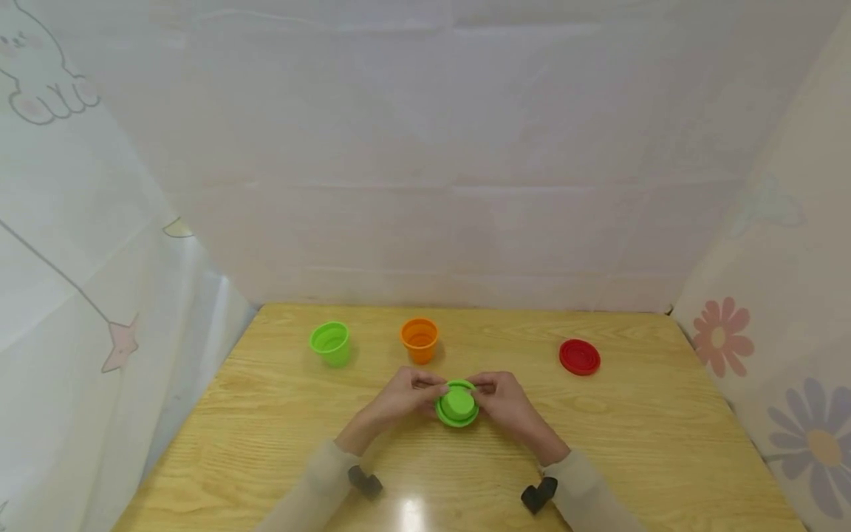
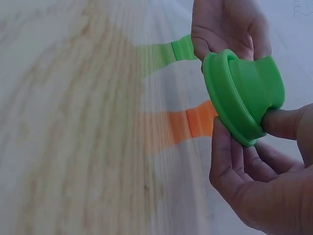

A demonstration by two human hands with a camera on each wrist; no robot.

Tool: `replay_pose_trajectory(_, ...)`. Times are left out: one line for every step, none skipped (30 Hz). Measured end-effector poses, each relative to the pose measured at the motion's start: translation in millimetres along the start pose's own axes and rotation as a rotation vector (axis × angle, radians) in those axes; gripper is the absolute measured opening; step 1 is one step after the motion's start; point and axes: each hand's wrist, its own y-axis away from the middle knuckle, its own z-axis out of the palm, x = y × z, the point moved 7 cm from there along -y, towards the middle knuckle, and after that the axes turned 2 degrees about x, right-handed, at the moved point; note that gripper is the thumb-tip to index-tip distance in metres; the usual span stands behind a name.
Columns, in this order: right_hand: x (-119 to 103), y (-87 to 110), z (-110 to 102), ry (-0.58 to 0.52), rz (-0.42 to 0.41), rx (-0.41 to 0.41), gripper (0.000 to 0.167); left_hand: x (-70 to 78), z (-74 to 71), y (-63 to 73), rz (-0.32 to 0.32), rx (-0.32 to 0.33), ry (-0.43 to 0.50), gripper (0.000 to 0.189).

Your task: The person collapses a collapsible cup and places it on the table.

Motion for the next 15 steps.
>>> replay_pose_trajectory(-0.1,-0.3,-0.3,0.014,-0.009,0.005,0.032,-0.3,0.3,0.3,-0.001,-0.012,0.012,0.036)
replay_pose_trajectory(-0.5,-0.4,-0.2,0.022,-0.017,0.007,0.032,-1.1,0.5,0.2,-0.004,-0.023,0.023,0.036)
replay_pose_trajectory(-1.1,-1.0,0.3,0.035,-0.031,0.003,0.032,-1.6,0.3,0.4,-0.006,-0.028,0.031,0.037)
replay_pose_trajectory(-1.3,-2.3,1.1,0.044,-0.042,0.000,0.031,-1.8,-0.1,0.4,-0.006,-0.027,0.036,0.037)
replay_pose_trajectory(-1.6,-3.6,2.0,0.052,-0.048,-0.002,0.031,-1.9,-0.6,0.5,-0.007,-0.024,0.040,0.036)
replay_pose_trajectory(-2.3,-4.8,3.1,0.059,-0.054,-0.004,0.031,-2.2,-1.0,0.2,-0.006,-0.018,0.040,0.036)
replay_pose_trajectory(-2.7,-5.9,3.7,0.067,-0.056,0.000,0.030,-1.9,-1.4,0.0,0.000,-0.009,0.034,0.036)
replay_pose_trajectory(-3.6,-6.8,4.3,0.075,-0.060,0.000,0.030,-1.7,-1.9,0.1,0.004,0.003,0.028,0.035)
replay_pose_trajectory(-4.5,-7.7,4.7,0.085,-0.063,0.003,0.030,-1.5,-2.4,0.1,0.007,0.015,0.022,0.035)
replay_pose_trajectory(-5.0,-8.2,4.9,0.089,-0.058,0.008,0.029,-1.2,-2.9,0.2,0.015,0.027,0.014,0.034)
replay_pose_trajectory(-5.5,-8.3,5.0,0.091,-0.053,0.011,0.029,-1.7,-3.4,0.0,0.017,0.039,0.007,0.034)
replay_pose_trajectory(-6.0,-8.1,5.0,0.089,-0.047,0.011,0.029,-2.0,-3.9,-0.3,0.019,0.052,-0.003,0.033)
replay_pose_trajectory(-5.8,-7.9,5.0,0.085,-0.036,0.008,0.030,-1.9,-4.6,-0.4,0.019,0.064,-0.012,0.033)
replay_pose_trajectory(-5.8,-7.5,5.6,0.073,-0.028,-0.004,0.032,-1.8,-5.3,-0.4,0.017,0.076,-0.019,0.032)
replay_pose_trajectory(-5.2,-7.2,6.2,0.052,-0.010,-0.016,0.034,-1.6,-6.2,-0.4,0.015,0.090,-0.027,0.032)
